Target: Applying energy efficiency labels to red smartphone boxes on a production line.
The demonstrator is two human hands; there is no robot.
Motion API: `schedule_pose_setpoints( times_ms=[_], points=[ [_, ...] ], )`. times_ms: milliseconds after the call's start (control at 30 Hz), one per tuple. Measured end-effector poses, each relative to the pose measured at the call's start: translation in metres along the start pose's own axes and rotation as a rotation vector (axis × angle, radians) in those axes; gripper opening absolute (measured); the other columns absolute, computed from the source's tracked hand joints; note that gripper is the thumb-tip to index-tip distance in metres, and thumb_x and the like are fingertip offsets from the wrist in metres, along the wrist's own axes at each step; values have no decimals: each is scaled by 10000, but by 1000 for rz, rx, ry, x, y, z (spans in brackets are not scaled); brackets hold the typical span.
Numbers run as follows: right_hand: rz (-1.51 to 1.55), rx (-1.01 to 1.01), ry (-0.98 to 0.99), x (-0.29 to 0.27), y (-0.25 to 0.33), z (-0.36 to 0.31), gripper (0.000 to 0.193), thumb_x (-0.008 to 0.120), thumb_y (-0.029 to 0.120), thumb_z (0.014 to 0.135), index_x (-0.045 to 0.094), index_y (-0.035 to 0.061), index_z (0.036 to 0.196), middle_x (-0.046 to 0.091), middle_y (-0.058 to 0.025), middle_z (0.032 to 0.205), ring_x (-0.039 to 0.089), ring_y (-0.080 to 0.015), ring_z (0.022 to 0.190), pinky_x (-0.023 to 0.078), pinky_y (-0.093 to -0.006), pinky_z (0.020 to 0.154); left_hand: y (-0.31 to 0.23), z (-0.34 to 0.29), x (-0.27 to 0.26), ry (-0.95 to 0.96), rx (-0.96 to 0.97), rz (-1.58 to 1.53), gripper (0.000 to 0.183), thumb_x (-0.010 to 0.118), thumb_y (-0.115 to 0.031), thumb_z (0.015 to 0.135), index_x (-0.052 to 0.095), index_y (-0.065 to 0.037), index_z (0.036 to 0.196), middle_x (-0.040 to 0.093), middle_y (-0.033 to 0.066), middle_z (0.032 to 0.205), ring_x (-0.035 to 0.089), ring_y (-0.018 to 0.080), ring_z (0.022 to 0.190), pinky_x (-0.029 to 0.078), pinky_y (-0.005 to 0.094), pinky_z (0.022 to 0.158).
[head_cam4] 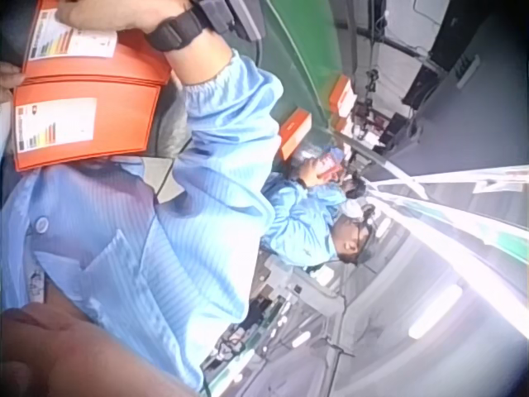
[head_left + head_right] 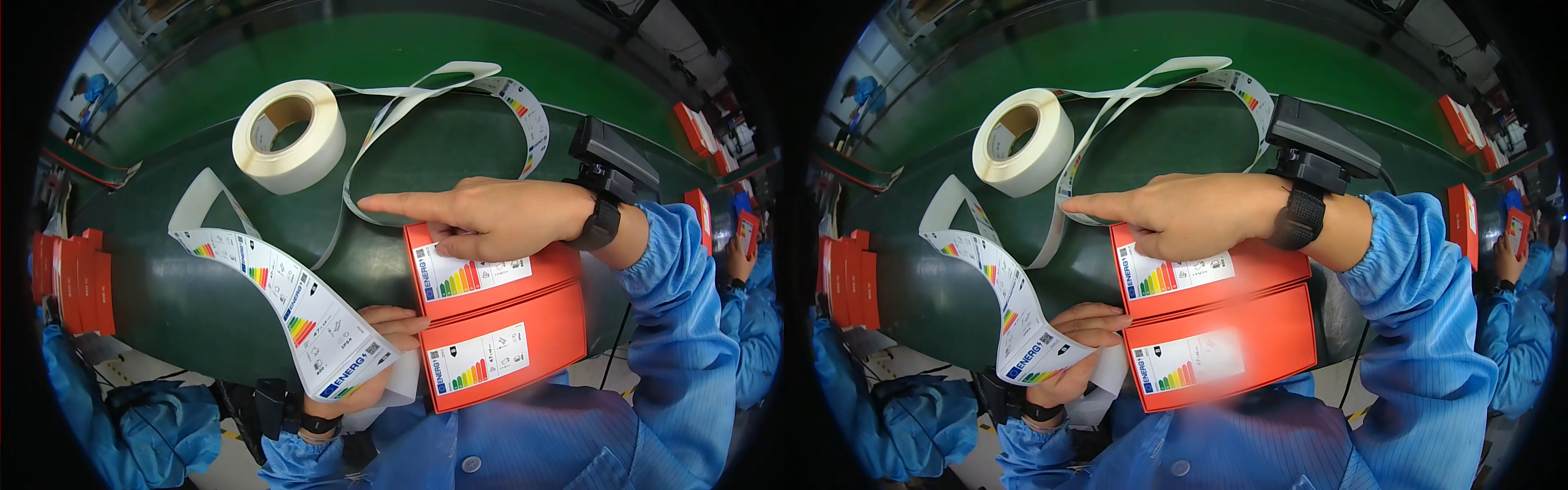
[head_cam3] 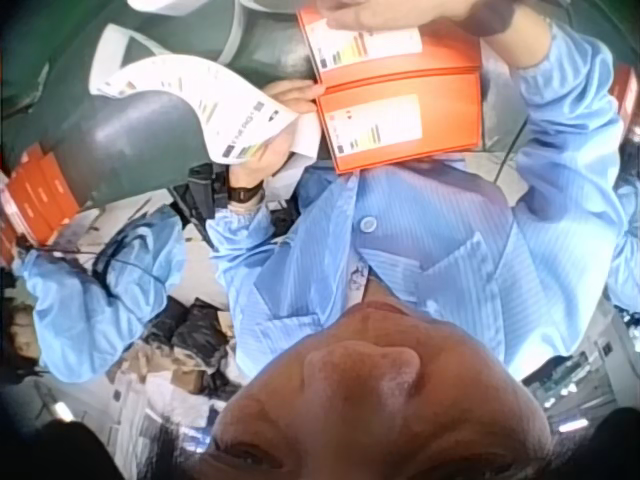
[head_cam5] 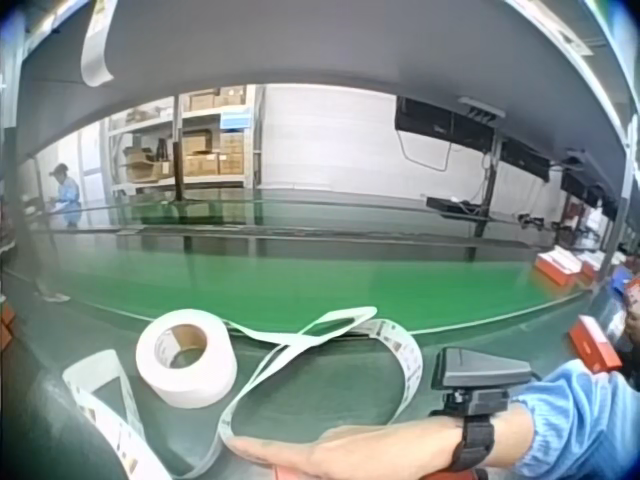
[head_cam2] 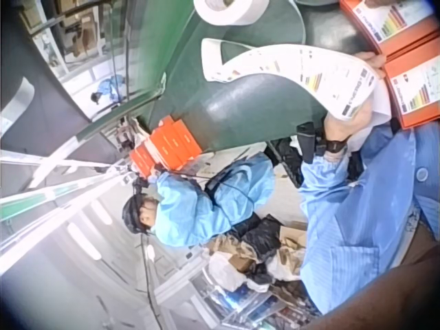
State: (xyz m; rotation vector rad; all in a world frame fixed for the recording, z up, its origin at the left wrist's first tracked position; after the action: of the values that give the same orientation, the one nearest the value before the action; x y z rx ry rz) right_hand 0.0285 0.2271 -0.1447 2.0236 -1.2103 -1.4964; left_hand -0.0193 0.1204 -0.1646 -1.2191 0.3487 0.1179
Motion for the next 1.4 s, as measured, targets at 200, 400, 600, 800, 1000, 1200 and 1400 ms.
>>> schedule_pose_setpoints(
  times_ms=[200,400,600,800,1000,1200,1400],
  points=[
    [-18,-29,-14,1,-2,3,657,442,52,824,153,192,1396,524,-124,562,551,-248,506,439,-354,507,2,0,0,2,-35,-7,180,488,24,800,625,-70,869,611,68,1068,540,232,1004,442,321,839],
    [-67,-1,-14,1,-1,3,657,423,36,727,262,115,1359,603,-219,824,606,-324,702,493,-388,632,3,0,0,-3,-17,-15,176,489,23,799,624,-69,864,618,67,1057,549,233,994,437,324,848],
    [-107,42,-4,2,0,4,695,459,6,685,274,85,1351,605,-217,901,606,-333,794,497,-390,684,-3,0,1,23,27,102,153,502,0,779,609,-67,865,615,83,1062,557,252,977,420,373,876],
    [-89,42,-17,1,0,4,705,468,9,674,277,78,1349,602,-224,909,603,-342,809,489,-395,724,-7,0,1,22,53,136,145,502,-19,777,593,-57,884,608,101,1074,559,260,963,407,388,887],
    [-342,48,-50,3,7,6,714,501,22,646,315,73,1334,614,-183,752,608,-338,741,491,-413,628,-7,0,3,31,40,145,159,495,-10,772,598,-61,883,607,102,1077,563,254,946,407,397,884],
    [-903,-97,-187,13,40,-8,620,552,105,707,372,48,1298,533,-80,537,569,-239,497,403,-347,410,-13,0,3,28,38,241,136,491,-35,803,624,-34,830,635,116,1014,587,231,917,391,422,903],
    [-989,-26,-454,21,39,-34,553,572,347,775,441,74,1237,521,-127,975,514,-262,955,409,-449,743,-12,1,6,44,-25,282,151,502,-9,767,637,-46,822,629,98,1040,584,227,914,379,423,915]
  ],
)
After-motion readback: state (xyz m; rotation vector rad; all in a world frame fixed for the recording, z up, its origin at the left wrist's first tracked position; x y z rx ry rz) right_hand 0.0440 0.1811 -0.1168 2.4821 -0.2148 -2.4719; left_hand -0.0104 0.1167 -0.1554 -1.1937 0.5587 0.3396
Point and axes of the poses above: each hand's wrist, its own z-axis towards the middle knuckle, its own x-axis out of the palm, y = z × x, the point moved 10 cm from there along z, towards the middle knuckle
